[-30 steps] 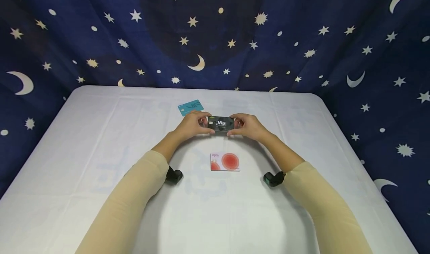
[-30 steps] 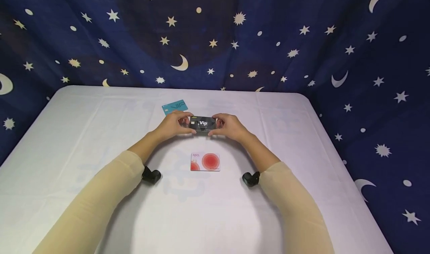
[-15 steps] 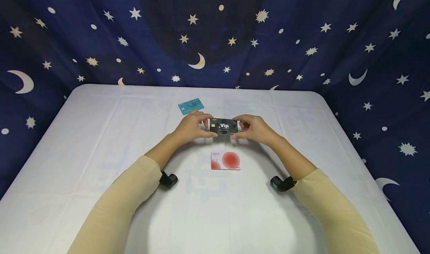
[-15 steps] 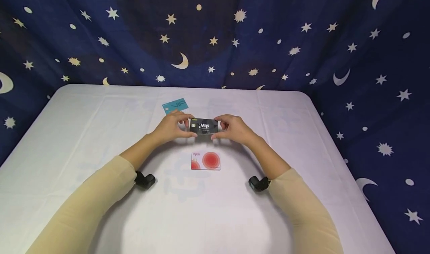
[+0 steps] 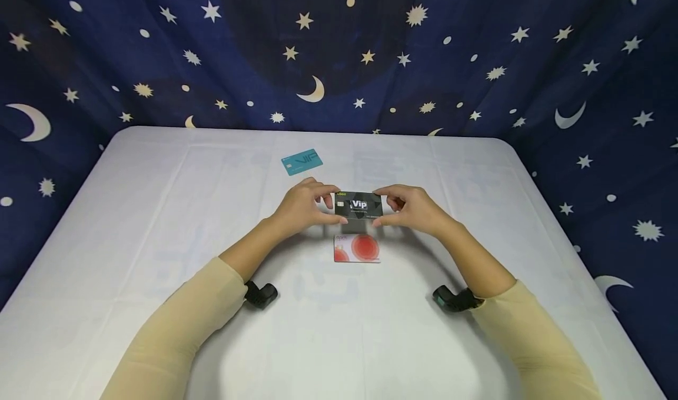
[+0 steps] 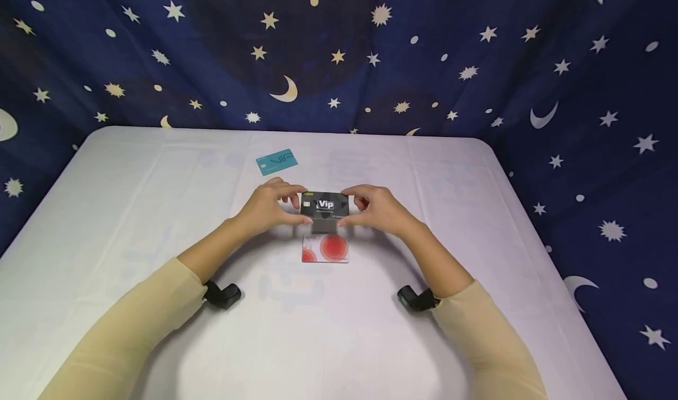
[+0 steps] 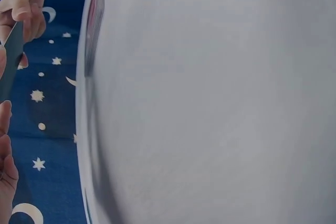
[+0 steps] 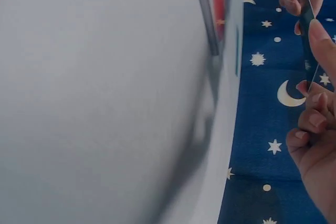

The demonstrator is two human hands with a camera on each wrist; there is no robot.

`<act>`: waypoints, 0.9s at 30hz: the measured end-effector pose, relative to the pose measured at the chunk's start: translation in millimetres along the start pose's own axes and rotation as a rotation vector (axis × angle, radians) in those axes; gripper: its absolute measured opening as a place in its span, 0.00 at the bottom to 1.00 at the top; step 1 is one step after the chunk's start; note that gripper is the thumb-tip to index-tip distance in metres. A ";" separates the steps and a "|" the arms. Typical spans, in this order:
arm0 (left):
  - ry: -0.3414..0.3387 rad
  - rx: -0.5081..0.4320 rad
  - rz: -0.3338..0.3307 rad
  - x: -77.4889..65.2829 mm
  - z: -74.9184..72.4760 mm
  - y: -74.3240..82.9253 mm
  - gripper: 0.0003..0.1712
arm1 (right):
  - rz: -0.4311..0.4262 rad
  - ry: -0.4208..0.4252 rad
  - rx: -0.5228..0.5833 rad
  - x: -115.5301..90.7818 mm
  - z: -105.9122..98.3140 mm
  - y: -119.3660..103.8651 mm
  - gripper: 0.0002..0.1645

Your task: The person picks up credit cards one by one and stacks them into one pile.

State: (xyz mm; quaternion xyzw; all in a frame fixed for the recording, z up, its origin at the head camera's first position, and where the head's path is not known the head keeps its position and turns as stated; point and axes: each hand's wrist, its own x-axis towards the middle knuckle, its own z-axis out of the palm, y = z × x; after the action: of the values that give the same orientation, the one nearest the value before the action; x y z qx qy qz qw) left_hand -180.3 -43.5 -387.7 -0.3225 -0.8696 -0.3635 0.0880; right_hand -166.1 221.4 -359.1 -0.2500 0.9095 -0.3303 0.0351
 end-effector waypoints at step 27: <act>0.062 0.006 0.064 -42.5 11.1 29.4 0.33 | -0.062 0.055 0.136 -48.2 19.2 -8.0 0.35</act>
State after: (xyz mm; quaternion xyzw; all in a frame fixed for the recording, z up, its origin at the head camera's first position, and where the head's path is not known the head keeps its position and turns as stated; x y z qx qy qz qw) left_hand -128.0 -41.4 -395.2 -0.3384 -0.8569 -0.3675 0.1272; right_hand -116.2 228.1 -374.0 -0.2658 0.8774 -0.3991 0.0167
